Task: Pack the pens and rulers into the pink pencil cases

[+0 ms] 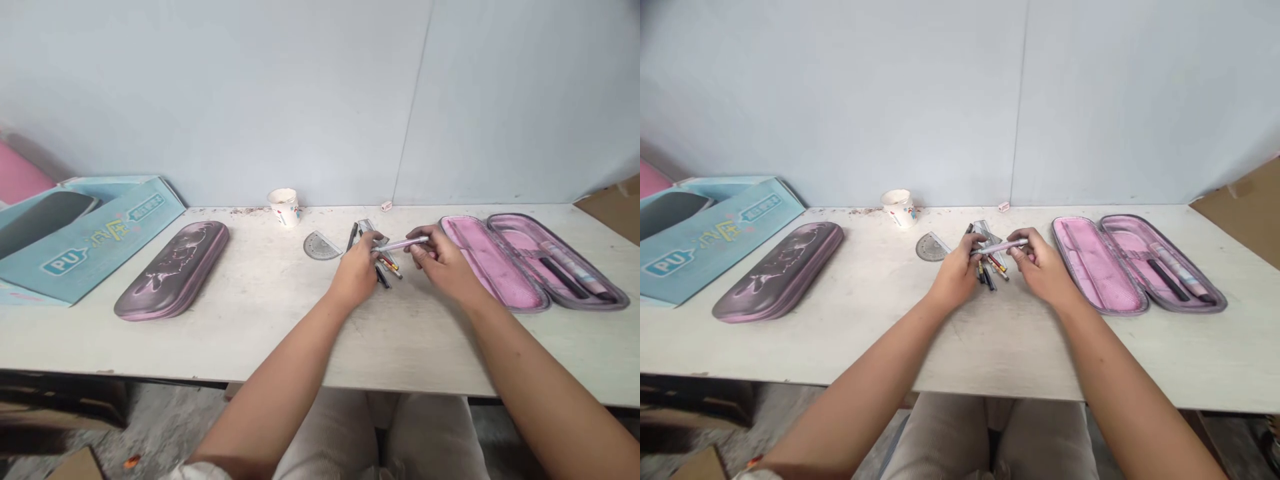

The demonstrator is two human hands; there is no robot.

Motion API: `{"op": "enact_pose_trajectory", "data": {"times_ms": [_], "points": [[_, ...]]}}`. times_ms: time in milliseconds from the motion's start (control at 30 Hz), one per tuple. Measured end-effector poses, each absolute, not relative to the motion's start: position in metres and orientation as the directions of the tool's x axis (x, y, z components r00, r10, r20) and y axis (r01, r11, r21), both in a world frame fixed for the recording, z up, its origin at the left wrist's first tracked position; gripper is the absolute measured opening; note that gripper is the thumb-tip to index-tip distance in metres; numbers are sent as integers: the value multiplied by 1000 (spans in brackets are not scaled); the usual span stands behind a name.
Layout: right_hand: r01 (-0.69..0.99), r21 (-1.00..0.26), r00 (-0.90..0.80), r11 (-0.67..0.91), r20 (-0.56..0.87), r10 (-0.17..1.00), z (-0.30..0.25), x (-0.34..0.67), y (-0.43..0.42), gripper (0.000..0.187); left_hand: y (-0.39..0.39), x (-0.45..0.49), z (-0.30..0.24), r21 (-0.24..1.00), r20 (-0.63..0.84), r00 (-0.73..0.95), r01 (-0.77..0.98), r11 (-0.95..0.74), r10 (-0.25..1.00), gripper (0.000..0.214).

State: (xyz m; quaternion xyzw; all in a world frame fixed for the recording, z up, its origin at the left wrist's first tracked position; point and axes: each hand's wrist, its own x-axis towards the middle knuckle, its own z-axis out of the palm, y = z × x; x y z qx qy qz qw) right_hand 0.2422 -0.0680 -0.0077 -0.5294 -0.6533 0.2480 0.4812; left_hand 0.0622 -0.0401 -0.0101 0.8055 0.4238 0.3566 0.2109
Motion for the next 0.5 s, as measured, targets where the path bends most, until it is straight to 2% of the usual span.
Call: {"op": "enact_pose_trajectory", "data": {"times_ms": [133,267,333,500], "points": [[520,-812,70,263,348,935,-9,240,-68,31,-41,61,-8,652,386,380,532,-540,841,33],[448,-841,46,302,359,932,-9,240,-69,29,-42,60,-7,643,383,384,542,-541,840,33],[479,-833,63,276,347,936,-7,240,-70,30,-41,61,-8,638,389,394,537,-552,833,33],[585,-798,149,146,282,948,-4,241,-71,52,-39,61,-9,588,453,389,546,-597,802,32]]}}
